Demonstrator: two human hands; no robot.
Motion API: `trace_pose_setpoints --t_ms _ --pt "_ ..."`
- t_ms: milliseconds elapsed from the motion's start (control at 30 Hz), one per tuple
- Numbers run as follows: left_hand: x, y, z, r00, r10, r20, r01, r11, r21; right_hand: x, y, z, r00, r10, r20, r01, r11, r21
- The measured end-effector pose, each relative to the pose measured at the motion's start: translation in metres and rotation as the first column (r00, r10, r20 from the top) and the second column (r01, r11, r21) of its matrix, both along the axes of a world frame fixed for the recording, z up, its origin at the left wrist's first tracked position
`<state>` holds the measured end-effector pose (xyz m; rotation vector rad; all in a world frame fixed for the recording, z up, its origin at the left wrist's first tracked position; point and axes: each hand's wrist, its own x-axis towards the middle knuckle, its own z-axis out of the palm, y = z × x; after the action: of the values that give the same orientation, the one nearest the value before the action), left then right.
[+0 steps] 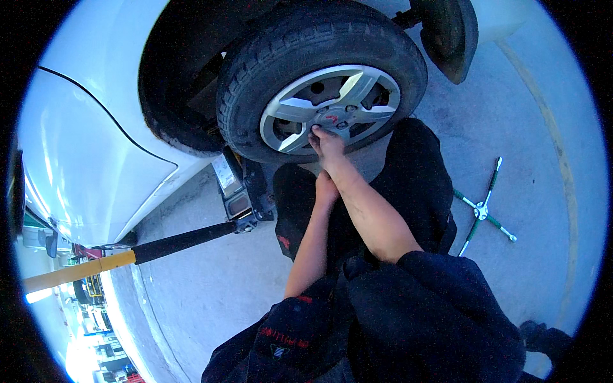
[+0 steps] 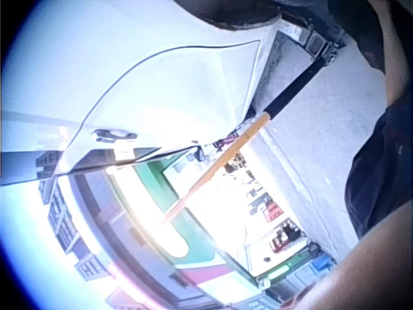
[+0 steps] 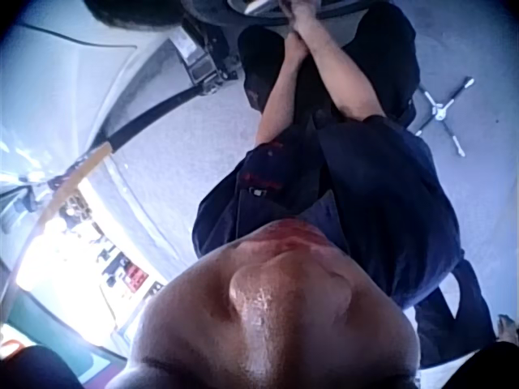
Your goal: The person mounts a tire onto a car wheel hub, places a hubcap over the wheel, and tightens the lug nuts by hand and with a lug wrench. The car is raised on a floor jack during the process.
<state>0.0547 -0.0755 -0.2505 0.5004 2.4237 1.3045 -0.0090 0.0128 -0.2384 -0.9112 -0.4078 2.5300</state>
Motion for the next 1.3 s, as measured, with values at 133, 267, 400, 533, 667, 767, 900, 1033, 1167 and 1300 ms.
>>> trace_pose_setpoints --t_ms 133,267,400,533,667,767,900,1033,1167,1300 --pt "0.001 0.005 0.008 1.0 -0.01 0.001 0.01 0.999 -0.034 -0.006 0.004 -0.007 0.999 -0.008 0.036 0.008 1.0 0.011" --pt "0.0 0.003 0.007 1.0 -0.025 0.013 0.025 1.0 0.011 -0.009 0.005 -0.007 0.994 0.057 0.089 -0.057 0.998 -0.004" --pt "0.002 0.007 0.007 0.999 -0.036 0.003 0.036 0.999 -0.017 -0.009 0.01 -0.015 0.986 0.138 0.088 -0.139 0.99 0.01" --pt "-0.003 0.004 -0.005 0.999 -0.035 -0.002 0.035 0.999 -0.032 -0.01 0.011 -0.015 0.967 0.228 0.115 -0.222 0.973 -0.059" --pt "-0.003 0.002 -0.009 0.999 -0.032 -0.013 0.031 0.996 -0.078 -0.008 0.006 -0.011 0.948 0.23 0.221 -0.226 0.973 -0.043" --pt "-0.003 0.0 -0.009 0.999 -0.033 -0.017 0.031 0.992 -0.122 -0.005 0.0 -0.006 0.945 0.177 0.275 -0.204 0.976 0.07" --pt "-0.001 0.003 -0.008 0.995 -0.092 -0.047 0.087 0.992 -0.09 -0.009 0.002 -0.01 0.953 0.108 0.284 -0.173 0.962 0.213" --pt "-0.002 0.003 -0.003 0.991 -0.122 -0.057 0.118 0.991 -0.066 -0.012 0.005 -0.021 0.932 0.24 0.27 -0.283 0.95 0.13" --pt "-0.003 -0.003 -0.009 0.993 -0.102 -0.061 0.097 0.992 -0.08 -0.011 -0.004 -0.004 0.931 0.208 0.3 -0.248 0.964 0.1" --pt "0.001 0.003 -0.009 0.991 -0.111 -0.07 0.111 0.994 -0.003 -0.015 0.0 -0.008 0.933 0.134 0.333 -0.207 0.959 0.195"
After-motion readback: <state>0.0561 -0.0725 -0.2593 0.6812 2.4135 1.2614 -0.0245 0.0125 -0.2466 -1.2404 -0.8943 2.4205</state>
